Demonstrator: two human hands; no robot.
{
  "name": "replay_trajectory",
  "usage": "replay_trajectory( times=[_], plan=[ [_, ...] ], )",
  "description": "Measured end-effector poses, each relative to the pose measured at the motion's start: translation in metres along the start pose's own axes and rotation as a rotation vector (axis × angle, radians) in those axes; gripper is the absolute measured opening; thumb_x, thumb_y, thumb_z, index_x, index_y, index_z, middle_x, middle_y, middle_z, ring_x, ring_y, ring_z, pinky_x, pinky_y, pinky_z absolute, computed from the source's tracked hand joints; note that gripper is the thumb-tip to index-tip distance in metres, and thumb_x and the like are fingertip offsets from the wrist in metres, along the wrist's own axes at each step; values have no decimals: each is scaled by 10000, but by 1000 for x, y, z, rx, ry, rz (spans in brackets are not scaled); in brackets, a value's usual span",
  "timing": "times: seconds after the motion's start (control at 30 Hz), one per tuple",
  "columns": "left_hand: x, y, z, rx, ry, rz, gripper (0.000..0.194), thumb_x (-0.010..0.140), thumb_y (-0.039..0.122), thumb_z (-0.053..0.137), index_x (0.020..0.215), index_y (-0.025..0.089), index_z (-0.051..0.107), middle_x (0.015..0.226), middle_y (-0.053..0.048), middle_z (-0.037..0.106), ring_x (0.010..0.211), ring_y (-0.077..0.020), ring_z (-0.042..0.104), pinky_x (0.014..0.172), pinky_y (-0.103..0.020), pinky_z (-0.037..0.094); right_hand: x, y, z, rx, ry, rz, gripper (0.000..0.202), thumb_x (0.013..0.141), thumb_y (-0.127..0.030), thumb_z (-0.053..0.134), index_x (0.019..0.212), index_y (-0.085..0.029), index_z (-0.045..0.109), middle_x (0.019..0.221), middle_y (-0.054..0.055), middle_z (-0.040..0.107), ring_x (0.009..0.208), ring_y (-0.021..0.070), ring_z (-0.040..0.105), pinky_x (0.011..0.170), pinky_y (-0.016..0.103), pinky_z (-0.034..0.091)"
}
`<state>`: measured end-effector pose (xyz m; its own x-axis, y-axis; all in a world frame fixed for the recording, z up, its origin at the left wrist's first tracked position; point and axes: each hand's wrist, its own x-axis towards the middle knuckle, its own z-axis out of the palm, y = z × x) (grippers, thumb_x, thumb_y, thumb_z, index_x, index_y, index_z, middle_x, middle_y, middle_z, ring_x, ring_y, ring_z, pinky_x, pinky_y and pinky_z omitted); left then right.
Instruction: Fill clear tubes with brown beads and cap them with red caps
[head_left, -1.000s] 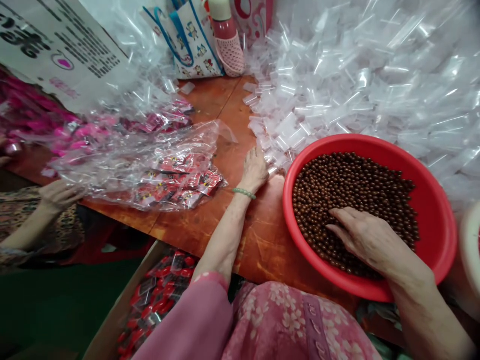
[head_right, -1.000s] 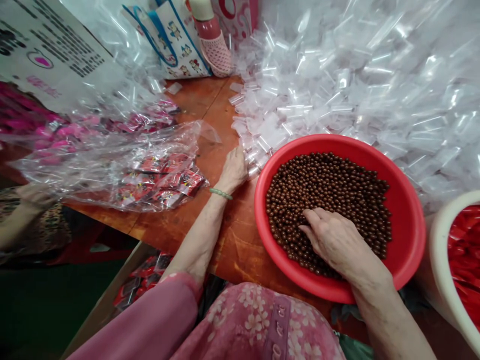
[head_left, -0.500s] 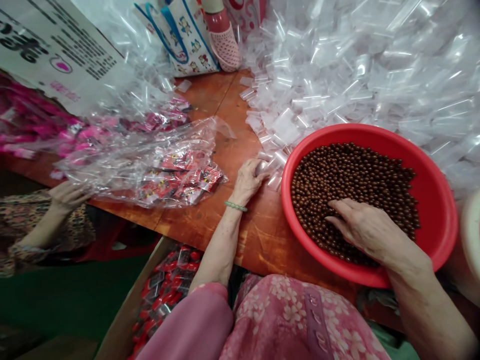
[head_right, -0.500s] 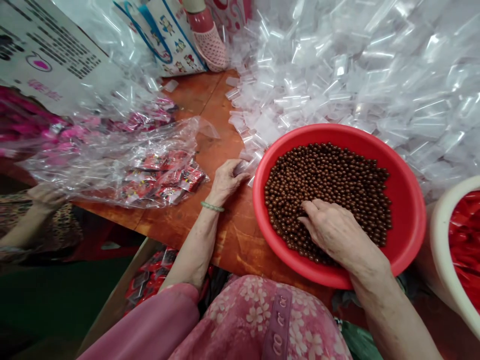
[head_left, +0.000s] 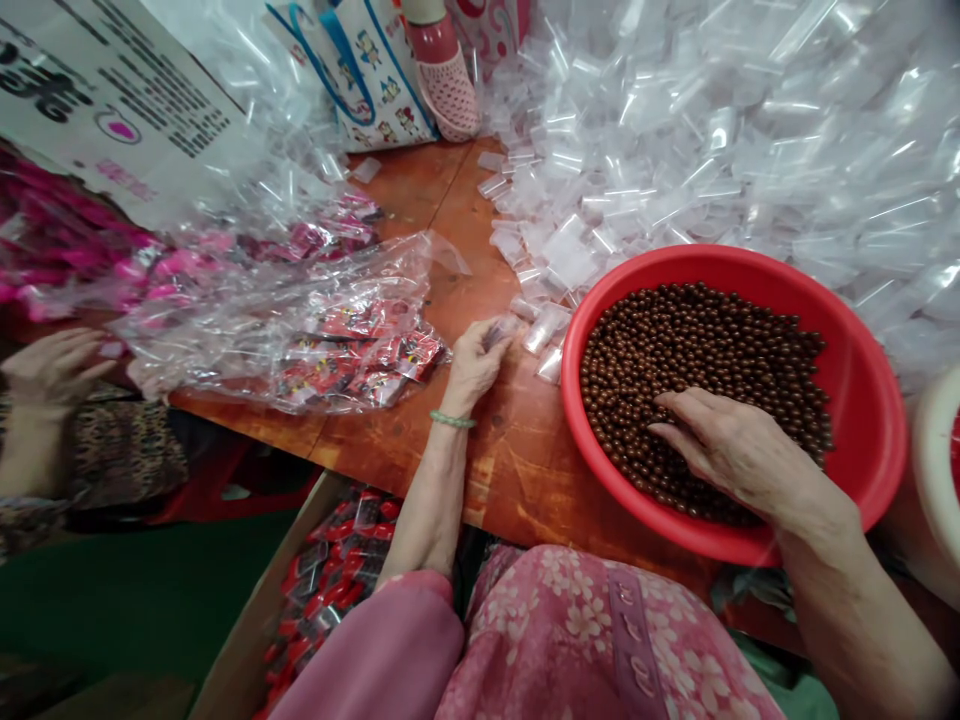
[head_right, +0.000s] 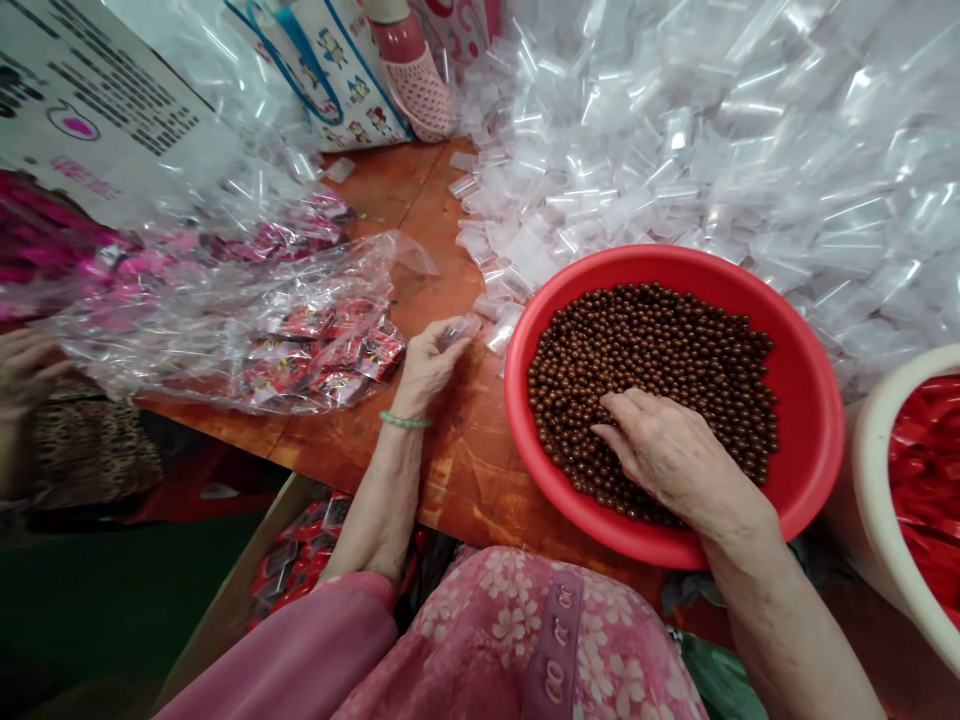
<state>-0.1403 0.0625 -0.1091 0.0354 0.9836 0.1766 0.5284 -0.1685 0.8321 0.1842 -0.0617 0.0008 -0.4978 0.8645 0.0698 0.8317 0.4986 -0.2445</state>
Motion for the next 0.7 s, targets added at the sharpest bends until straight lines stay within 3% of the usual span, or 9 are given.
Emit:
replay_trajectory(
  times=[0.1,0.2,0.3,0.37,0.53,0.7],
  plan=[
    [-17,30,-8,-228,1,53,414,921,372,689,1284,175,704,1287,-124,747,1164,-234,711,1067,-426,553,7,-4,-8,222,144,-38,213,1030,-289,587,1165,-149,677,997,81,756,847,197,741,762,324,569],
    [-37,76,-10,-430,-76,161,417,895,398,758,1276,230,736,1311,-97,750,1248,-257,692,1140,-458,516,18,-15,-16,437,266,-32,244,1007,-319,646,1192,-163,678,997,60,745,841,150,712,773,277,564],
    [-55,119,-1,-521,-181,297,382,923,355,741,1297,277,738,1317,-77,750,1251,-251,695,1125,-440,537,28,-28,-19,586,362,-22,356,969,-371,704,1256,-162,669,1056,73,736,872,148,694,789,275,571],
    [-63,137,10,-564,-221,352,379,940,345,725,1310,266,732,1315,-92,746,1235,-252,701,1100,-429,556,31,-34,-18,661,420,-11,386,947,-400,731,1252,-169,676,1089,82,735,911,158,690,807,285,575],
    [-70,150,33,-590,-229,369,385,966,319,695,1343,239,709,1349,-118,721,1248,-250,693,1105,-423,559,27,-35,-12,826,507,143,347,893,-469,780,1115,-210,715,1033,58,727,861,160,668,729,287,562],
    [-67,155,39,-610,-312,365,383,995,281,650,1375,245,680,1369,-104,718,1269,-240,689,1126,-429,552,24,-27,-14,859,446,207,366,902,-512,749,1072,-193,688,981,51,696,796,144,628,684,279,530]
  ],
)
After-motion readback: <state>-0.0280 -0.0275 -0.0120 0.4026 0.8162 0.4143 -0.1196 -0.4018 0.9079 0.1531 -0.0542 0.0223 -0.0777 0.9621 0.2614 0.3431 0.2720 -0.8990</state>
